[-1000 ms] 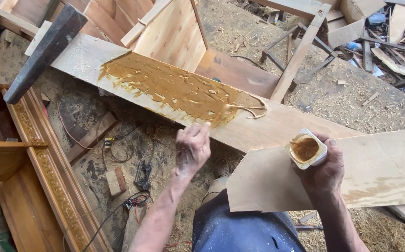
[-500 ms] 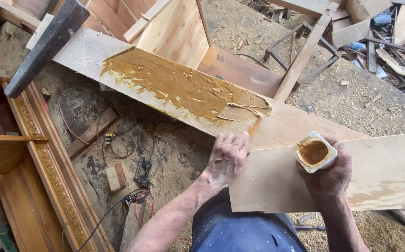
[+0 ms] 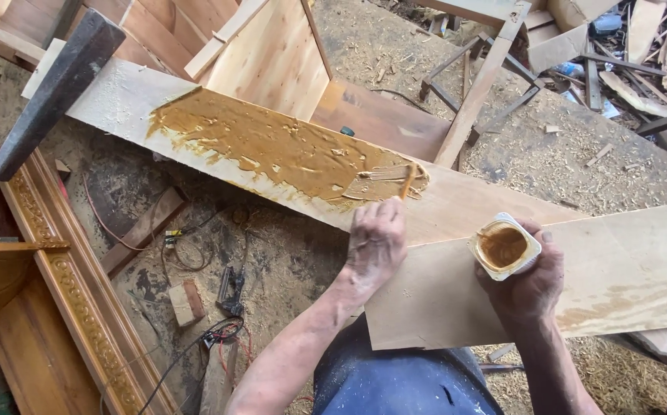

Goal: Mixing wood filler in a small container and applying it to a wooden board using a small stick

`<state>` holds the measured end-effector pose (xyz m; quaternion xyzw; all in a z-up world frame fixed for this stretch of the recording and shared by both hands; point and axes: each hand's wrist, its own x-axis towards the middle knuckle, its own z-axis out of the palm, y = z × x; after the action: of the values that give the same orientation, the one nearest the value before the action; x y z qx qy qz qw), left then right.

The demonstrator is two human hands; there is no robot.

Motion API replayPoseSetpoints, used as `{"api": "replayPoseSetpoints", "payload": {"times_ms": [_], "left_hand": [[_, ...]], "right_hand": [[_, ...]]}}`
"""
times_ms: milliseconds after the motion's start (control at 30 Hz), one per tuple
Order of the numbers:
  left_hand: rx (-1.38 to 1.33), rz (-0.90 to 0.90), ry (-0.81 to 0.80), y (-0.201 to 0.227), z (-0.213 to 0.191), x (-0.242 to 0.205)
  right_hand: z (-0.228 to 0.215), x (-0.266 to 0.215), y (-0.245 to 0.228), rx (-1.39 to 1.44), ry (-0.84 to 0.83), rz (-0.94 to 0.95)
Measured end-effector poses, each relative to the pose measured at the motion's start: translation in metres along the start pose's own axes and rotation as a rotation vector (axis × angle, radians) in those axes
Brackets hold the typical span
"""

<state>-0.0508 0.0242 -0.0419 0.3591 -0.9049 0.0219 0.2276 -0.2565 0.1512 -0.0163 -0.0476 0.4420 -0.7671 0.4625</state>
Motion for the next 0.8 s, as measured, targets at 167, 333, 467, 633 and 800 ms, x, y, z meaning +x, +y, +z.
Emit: {"api": "replayPoseSetpoints", "payload": {"times_ms": [167, 333, 467, 633, 800], "left_hand": [[-0.194, 0.064, -0.037, 0.012, -0.028, 0.026], [-0.038, -0.055, -0.030, -0.045, -0.019, 0.014], [0.167, -0.024, -0.055, -0.063, -0.019, 0.019], [0.100, 0.042, -0.070, -0.023, -0.004, 0.020], [-0.049, 0.125, -0.117, 0.008, -0.015, 0.026]], "right_hand": [[-0.008, 0.003, 0.003, 0.021, 0.054, 0.026], [-0.002, 0.001, 0.000, 0.031, 0.071, 0.030], [-0.001, 0.002, 0.001, 0.023, 0.052, 0.034], [-0.007, 0.004, 0.006, 0.007, 0.058, 0.023], [0.016, -0.007, -0.009, 0.033, 0.081, 0.021]]}}
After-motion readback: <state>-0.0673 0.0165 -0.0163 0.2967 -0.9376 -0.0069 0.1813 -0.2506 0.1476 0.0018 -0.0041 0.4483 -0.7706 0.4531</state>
